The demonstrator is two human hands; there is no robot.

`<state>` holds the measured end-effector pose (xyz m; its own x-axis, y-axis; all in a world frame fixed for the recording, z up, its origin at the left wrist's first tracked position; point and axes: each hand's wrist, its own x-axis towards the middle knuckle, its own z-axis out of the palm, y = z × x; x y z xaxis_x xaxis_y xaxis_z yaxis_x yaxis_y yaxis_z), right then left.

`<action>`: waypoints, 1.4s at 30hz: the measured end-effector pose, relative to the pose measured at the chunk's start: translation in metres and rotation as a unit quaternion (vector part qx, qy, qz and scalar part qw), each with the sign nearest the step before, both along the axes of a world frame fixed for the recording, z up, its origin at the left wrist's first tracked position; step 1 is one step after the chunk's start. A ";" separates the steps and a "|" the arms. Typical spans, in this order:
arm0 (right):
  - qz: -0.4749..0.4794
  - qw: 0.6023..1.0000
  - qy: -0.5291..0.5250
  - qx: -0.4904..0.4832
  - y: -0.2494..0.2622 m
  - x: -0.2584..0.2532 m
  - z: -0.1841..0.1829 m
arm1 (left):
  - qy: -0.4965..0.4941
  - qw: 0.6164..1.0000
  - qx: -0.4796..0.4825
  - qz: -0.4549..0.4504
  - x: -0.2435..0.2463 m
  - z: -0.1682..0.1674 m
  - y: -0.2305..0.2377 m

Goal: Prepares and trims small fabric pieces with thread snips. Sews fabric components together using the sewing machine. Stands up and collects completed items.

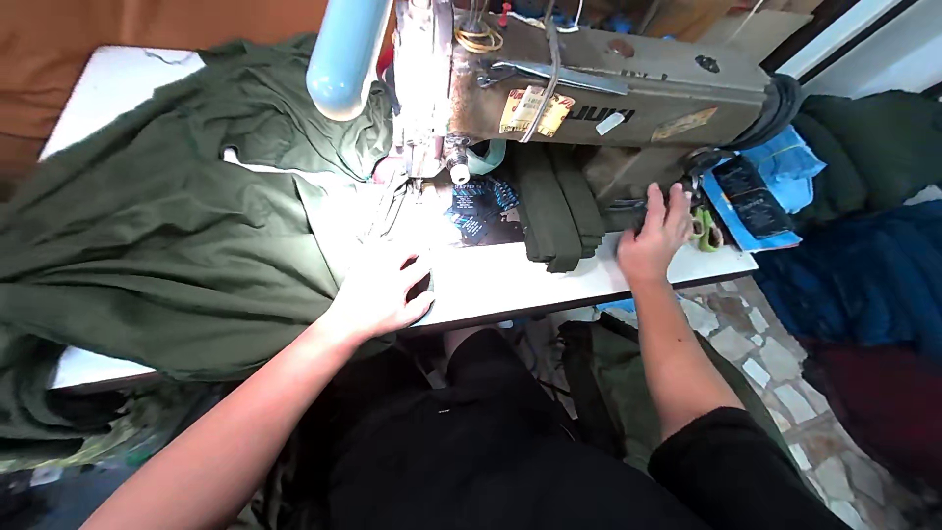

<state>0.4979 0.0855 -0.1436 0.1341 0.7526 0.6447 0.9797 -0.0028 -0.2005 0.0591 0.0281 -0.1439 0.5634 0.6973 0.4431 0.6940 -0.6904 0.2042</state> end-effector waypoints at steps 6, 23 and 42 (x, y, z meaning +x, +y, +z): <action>0.015 1.000 0.001 -0.001 -0.002 -0.002 0.001 | 0.001 1.000 0.002 -0.002 -0.001 0.001 0.004; 0.014 1.000 -0.014 0.014 0.000 0.000 -0.003 | -0.013 1.000 0.001 -0.007 -0.003 0.003 0.026; 0.025 1.000 -0.009 0.015 -0.001 -0.002 -0.001 | 0.002 1.000 0.000 -0.002 -0.004 0.011 0.069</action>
<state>0.4961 0.0841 -0.1447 0.0848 0.7382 0.6693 0.9818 0.0527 -0.1825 0.0548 0.0967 -0.1332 0.5673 0.6953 0.4412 0.6921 -0.6929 0.2021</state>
